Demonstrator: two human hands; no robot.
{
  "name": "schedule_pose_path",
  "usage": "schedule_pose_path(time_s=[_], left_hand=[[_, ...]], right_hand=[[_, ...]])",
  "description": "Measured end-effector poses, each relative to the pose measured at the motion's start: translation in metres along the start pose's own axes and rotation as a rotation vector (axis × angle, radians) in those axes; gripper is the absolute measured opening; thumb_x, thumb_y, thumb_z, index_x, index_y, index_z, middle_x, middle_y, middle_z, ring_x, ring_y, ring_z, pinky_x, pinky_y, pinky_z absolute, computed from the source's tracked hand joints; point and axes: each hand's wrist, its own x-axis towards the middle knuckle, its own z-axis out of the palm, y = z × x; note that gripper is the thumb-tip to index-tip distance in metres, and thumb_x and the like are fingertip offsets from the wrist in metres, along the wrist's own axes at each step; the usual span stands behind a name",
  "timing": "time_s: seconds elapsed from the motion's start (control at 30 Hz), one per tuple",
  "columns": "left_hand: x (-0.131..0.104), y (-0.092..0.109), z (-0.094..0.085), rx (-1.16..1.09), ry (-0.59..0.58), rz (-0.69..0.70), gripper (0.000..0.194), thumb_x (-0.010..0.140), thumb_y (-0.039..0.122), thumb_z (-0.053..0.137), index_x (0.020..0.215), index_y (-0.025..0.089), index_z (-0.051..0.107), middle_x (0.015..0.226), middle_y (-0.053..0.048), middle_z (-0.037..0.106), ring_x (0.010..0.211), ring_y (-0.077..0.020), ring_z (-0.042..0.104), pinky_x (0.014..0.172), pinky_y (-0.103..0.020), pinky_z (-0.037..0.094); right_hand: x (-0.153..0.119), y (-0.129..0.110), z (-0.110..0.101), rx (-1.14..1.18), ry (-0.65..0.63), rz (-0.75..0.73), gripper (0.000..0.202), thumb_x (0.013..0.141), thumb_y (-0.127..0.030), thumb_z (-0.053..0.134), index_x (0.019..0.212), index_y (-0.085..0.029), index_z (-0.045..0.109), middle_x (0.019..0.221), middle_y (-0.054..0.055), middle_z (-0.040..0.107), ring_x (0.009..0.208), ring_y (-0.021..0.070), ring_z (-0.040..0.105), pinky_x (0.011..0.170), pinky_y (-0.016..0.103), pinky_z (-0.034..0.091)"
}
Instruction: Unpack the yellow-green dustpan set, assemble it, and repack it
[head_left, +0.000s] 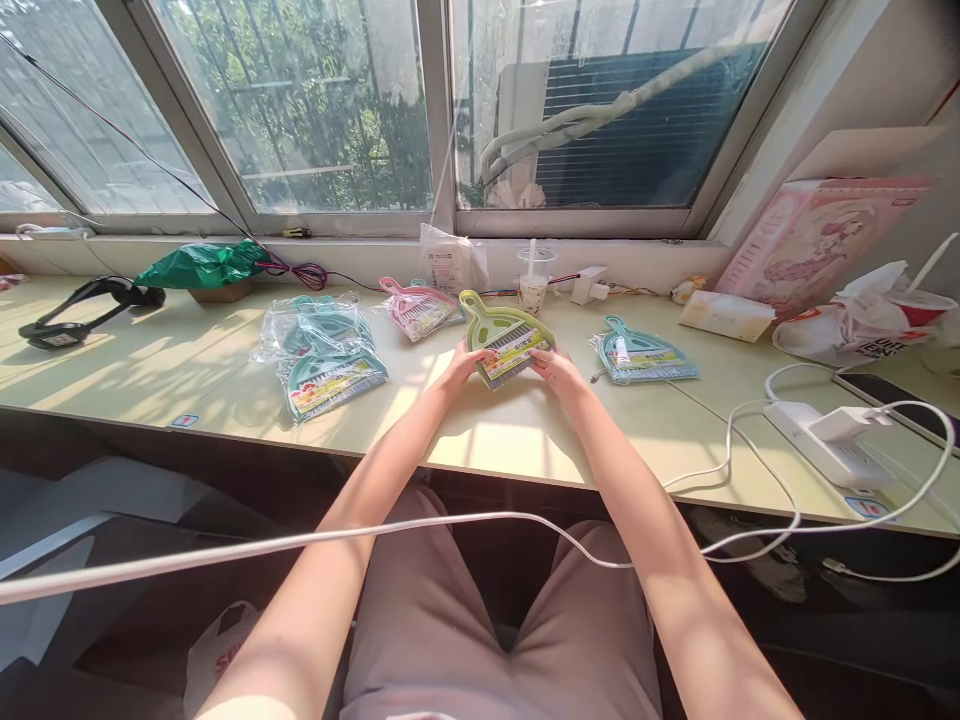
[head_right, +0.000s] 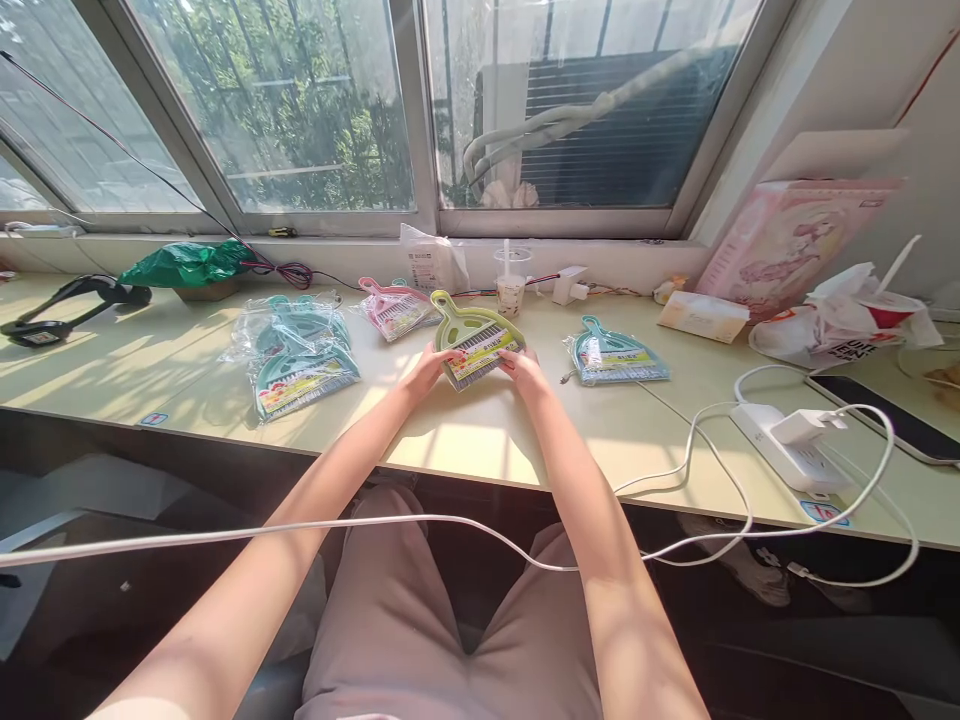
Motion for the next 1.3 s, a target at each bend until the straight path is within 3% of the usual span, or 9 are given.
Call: schedule_pose_path(time_s=[0.1,0.27,0.5,0.77,0.97,1.3], left_hand=[[0.001,0.001,-0.001,0.008,0.039,0.004,0.078,0.061,0.026,0.076,0.135,0.020,0.054,0.117,-0.010,0.072,0.111,-0.0300,0.067,0.099,-0.044,0.051],[0.005,0.003,-0.004,-0.009,0.048,0.038,0.078,0.058,0.027,0.080,0.131,0.017,0.055,0.112,-0.011,0.074,0.115,-0.0321,0.066,0.105,-0.047,0.048],[0.004,0.003,-0.006,-0.004,0.029,-0.011,0.078,0.060,0.029,0.081,0.133,0.019,0.056,0.116,-0.011,0.073,0.112,-0.0330,0.068,0.101,-0.048,0.051],[0.001,0.008,-0.002,-0.014,-0.019,0.061,0.082,0.059,0.027,0.084,0.135,0.017,0.056,0.117,-0.013,0.074,0.117,-0.0340,0.065,0.107,-0.049,0.047],[0.005,0.005,-0.005,-0.007,-0.009,0.054,0.081,0.060,0.028,0.084,0.135,0.016,0.056,0.114,-0.013,0.075,0.118,-0.0343,0.066,0.105,-0.050,0.048],[0.008,-0.002,-0.012,0.018,-0.050,-0.006,0.087,0.060,0.031,0.089,0.139,0.021,0.054,0.119,-0.012,0.072,0.115,-0.0333,0.066,0.102,-0.048,0.050]], right_hand=[[-0.002,0.001,0.003,0.036,0.011,0.019,0.029,0.081,-0.002,0.067,0.105,-0.020,0.066,0.093,0.003,0.078,0.095,0.0185,0.076,0.103,0.037,0.060],[-0.007,0.002,0.007,0.033,-0.084,0.064,0.013,0.085,-0.007,0.068,0.094,-0.016,0.070,0.099,0.008,0.078,0.106,0.0188,0.074,0.106,0.033,0.058],[-0.008,-0.004,0.006,-0.011,-0.062,0.105,0.015,0.083,-0.001,0.066,0.089,-0.014,0.070,0.092,0.008,0.079,0.103,0.0208,0.075,0.104,0.032,0.060],[-0.012,-0.003,0.009,0.019,-0.045,0.069,0.014,0.086,-0.005,0.064,0.093,-0.015,0.071,0.092,0.006,0.079,0.098,0.0186,0.076,0.104,0.034,0.060],[-0.018,-0.003,0.012,0.005,-0.161,0.043,0.029,0.080,-0.005,0.073,0.106,-0.018,0.072,0.099,0.006,0.079,0.095,0.0221,0.076,0.101,0.040,0.061],[-0.018,-0.004,0.013,-0.036,-0.121,0.015,0.022,0.076,-0.001,0.070,0.093,-0.014,0.070,0.091,0.008,0.079,0.098,0.0251,0.076,0.105,0.046,0.059]])
